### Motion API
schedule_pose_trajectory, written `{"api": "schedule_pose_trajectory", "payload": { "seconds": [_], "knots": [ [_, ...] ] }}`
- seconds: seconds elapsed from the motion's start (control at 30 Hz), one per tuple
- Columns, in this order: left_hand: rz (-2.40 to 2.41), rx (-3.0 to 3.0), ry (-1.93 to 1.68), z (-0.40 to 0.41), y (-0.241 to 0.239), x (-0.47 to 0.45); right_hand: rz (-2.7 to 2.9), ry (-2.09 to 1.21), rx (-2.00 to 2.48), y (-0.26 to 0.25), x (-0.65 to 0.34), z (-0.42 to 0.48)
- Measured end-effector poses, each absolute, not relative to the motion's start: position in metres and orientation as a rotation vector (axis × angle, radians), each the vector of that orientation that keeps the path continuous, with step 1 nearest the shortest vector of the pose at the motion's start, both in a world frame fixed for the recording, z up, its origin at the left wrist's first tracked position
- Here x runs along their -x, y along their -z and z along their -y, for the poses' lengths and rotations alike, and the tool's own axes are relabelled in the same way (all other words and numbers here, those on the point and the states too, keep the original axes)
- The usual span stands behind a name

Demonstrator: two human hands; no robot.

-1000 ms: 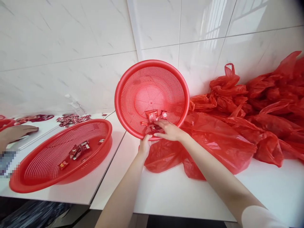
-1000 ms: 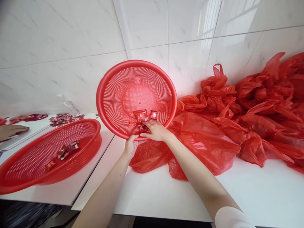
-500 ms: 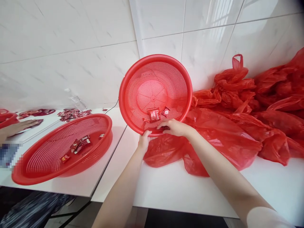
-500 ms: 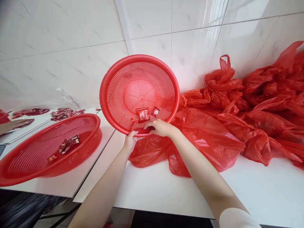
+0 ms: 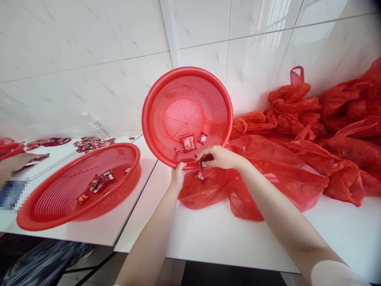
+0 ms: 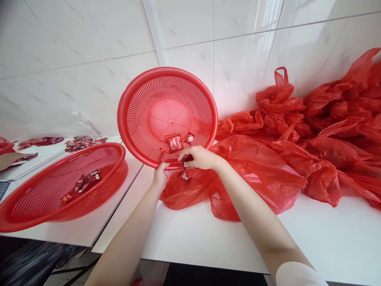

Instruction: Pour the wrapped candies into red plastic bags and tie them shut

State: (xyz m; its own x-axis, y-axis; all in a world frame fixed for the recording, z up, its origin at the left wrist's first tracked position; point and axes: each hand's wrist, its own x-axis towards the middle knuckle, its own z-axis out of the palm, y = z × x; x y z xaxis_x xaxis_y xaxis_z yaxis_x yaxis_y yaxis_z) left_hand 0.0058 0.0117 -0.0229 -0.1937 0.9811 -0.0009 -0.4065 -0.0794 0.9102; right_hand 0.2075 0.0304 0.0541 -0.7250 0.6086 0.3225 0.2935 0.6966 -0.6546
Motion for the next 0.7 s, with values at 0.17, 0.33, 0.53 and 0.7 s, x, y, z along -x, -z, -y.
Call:
{"api": "schedule_pose_trajectory", "payload": {
  "seconds": [0.17,0.33,0.53,0.7],
  "knots": [
    [-1.011,-0.820,-1.609,-0.012,0.027,-0.009,2.357,-0.691,0.697,-0.056,-0.206,-0.027],
    [-0.983,-0.825,-1.631,-0.009,0.024,-0.011,2.318,-0.774,0.628,-0.061,-0.206,-0.022],
    [-0.994,-0.814,-1.571,-0.004,0.022,-0.014,2.211,-0.470,0.761,-0.057,-0.207,-0.029],
    [-0.964,-0.843,-1.521,0.006,0.026,-0.027,1.982,0.051,1.353,-0.031,-0.202,-0.045]
  ]
}}
